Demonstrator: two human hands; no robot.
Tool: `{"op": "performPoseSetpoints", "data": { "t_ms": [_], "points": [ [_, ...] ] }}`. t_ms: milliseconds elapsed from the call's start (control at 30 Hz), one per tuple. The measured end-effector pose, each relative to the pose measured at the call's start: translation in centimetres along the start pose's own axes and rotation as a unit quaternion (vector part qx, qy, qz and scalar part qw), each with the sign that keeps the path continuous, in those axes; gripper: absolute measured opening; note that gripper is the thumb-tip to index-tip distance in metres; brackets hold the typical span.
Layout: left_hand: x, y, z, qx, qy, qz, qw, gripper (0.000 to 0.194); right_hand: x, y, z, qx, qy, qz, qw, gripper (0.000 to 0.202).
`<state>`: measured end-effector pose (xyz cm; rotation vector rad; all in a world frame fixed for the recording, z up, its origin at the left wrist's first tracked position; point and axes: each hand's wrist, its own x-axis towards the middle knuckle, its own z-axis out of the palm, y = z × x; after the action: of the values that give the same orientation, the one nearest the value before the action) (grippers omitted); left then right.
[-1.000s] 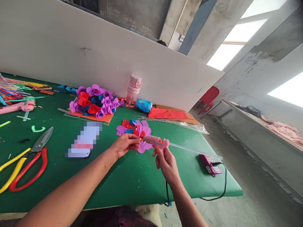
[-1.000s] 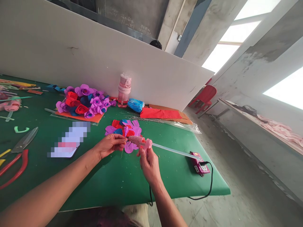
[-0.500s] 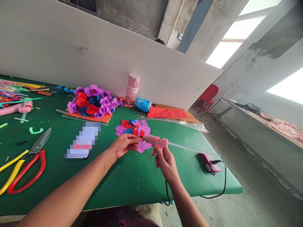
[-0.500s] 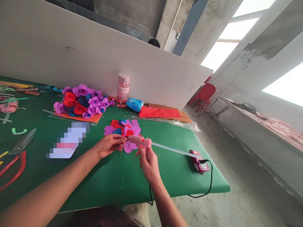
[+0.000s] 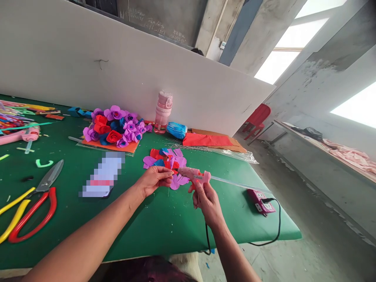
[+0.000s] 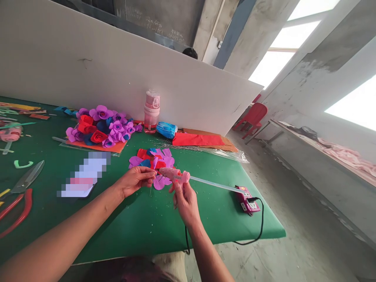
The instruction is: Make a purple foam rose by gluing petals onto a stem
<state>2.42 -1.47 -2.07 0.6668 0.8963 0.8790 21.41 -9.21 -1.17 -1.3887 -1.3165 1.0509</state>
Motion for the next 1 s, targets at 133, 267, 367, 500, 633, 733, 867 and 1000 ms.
{"op": "performPoseSetpoints", "data": {
  "t_ms": [133, 267, 367, 500, 633, 733, 867, 1000],
  "points": [
    [-0.1, 0.1, 0.1, 0.008, 0.001, -0.005, 1.0, 0.007, 0.0, 0.1, 0.2, 0.001, 0.004, -0.006, 1.0, 0.038],
    [0.0, 0.0, -0.1, 0.008, -0.002, -0.003, 1.0, 0.006, 0.0, 0.3, 0.3, 0.005, 0.014, -0.011, 1.0, 0.036],
    [0.1, -0.1, -0.1, 0.01, -0.006, -0.002, 1.0, 0.006, 0.0, 0.2, 0.1, -0.007, 0.015, -0.007, 1.0, 0.037],
    [0.1, -0.1, 0.0, 0.009, -0.004, 0.001, 1.0, 0.007, 0.0, -0.4, -0.2, 0.049, 0.03, 0.03, 0.998, 0.039],
    [0.0, 0.0, 0.1, 0.002, -0.006, 0.015, 1.0, 0.007, 0.1, -0.9, -0.6, 0.156, 0.006, 0.077, 0.985, 0.038],
    [0.0, 0.2, 0.0, -0.016, -0.022, 0.038, 0.999, 0.01, 0.5, -0.5, -1.5, 0.248, -0.003, 0.117, 0.961, 0.038],
    [-0.4, 0.7, 0.0, -0.055, -0.064, 0.081, 0.993, 0.017, 1.1, 0.6, -3.6, 0.282, -0.006, 0.16, 0.946, 0.034],
    [-0.9, 1.5, -0.1, -0.061, -0.089, 0.114, 0.988, 0.02, 1.5, 2.0, -6.1, 0.183, -0.001, 0.183, 0.966, 0.031]
  ]
}}
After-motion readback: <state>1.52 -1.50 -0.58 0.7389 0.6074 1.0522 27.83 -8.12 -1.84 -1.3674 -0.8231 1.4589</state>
